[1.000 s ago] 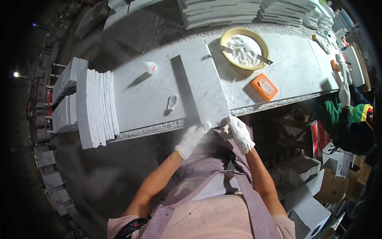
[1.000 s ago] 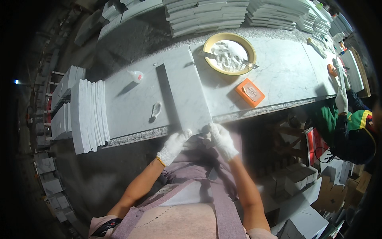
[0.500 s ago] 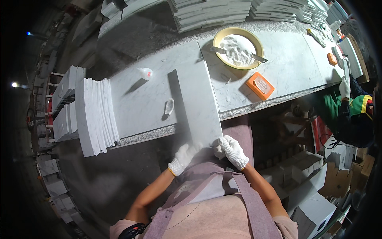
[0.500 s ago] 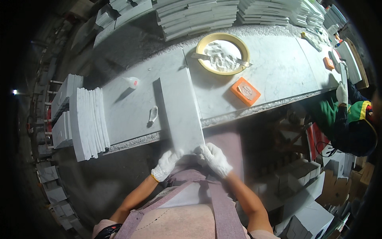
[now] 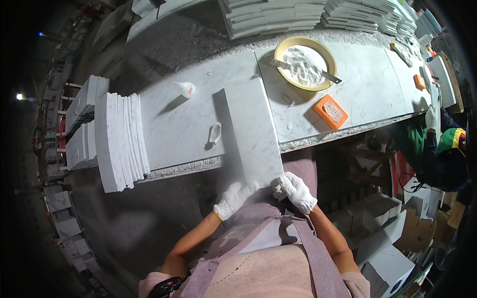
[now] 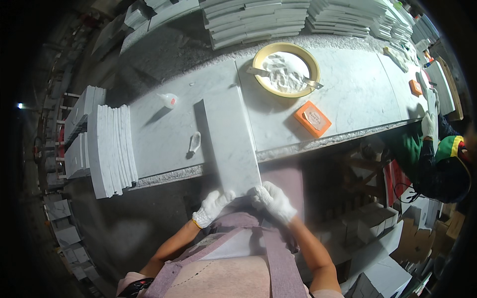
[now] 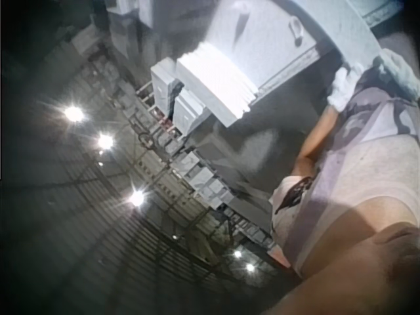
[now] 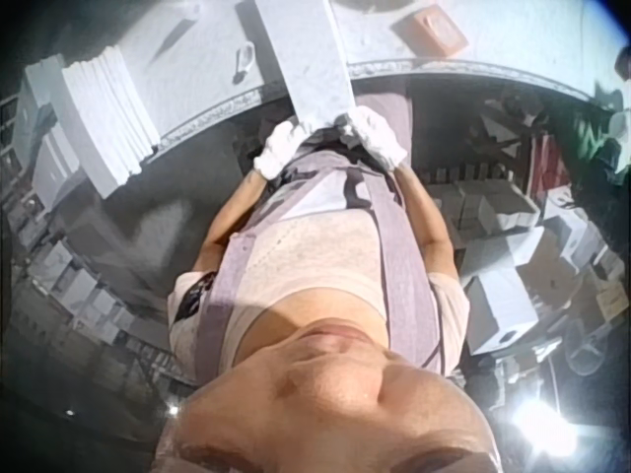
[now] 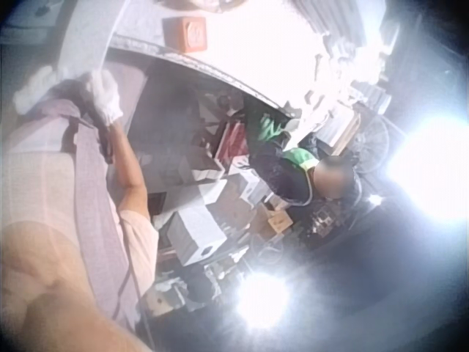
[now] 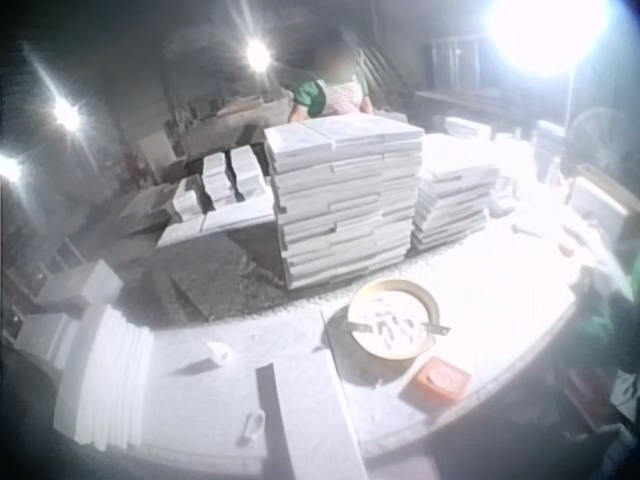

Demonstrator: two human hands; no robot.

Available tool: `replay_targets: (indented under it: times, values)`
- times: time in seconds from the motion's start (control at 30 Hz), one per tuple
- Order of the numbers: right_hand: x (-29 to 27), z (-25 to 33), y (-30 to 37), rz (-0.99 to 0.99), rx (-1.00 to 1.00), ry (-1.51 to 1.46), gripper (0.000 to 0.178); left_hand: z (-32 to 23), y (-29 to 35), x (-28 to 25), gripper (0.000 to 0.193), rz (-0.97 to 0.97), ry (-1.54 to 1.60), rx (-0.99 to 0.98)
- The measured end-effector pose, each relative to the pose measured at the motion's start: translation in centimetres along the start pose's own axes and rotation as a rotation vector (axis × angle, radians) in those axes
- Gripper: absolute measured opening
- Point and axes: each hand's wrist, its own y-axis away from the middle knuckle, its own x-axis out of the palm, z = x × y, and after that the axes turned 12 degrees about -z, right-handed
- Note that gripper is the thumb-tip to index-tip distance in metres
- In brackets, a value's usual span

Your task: The person repeatedly scrapes the edges of white rectangular tiles with a metal scraper, then wipes the surfaces with a cloth. They handle multiple tiles one at a time, placing finished pieces into a stack on the table.

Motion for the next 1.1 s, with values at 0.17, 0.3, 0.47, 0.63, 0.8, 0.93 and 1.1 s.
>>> replay_targets:
  times: [0.17,0.3,0.47,0.63,0.8,0.93,1.1]
  values:
    - [0.1,0.6,-0.5,-0.002,0.031,-0.125,0.014,-0.7,-0.5,0.6,0.074,-0.023,0.140,0.034]
    - [-1.1,0.6,-2.1,0.079,0.054,-0.058,0.016,-1.4,-1.1,0.3,0.071,-0.034,0.197,0.050]
    - [-5.7,4.3,-3.3,0.004,-0.199,0.610,0.040,-2.0,-1.2,-0.9,0.066,0.048,0.162,0.139]
    - [-10.8,12.6,-2.3,-0.459,-0.601,0.221,0.028,-3.1,-0.9,-3.1,0.056,0.172,0.218,0.118]
    - [-12.3,18.8,-5.3,-0.881,-0.753,0.646,0.047,-5.3,-1.2,-6.5,0.052,0.216,-0.390,0.221]
    - [-11.8,20.5,-9.5,-0.950,-0.837,0.869,0.055,-6.8,-0.5,-7.1,0.053,0.227,-0.341,0.243]
    - [-12.3,21.8,-13.2,-0.763,-0.654,0.798,0.031,-7.0,0.4,-6.3,0.052,0.255,-0.310,0.270]
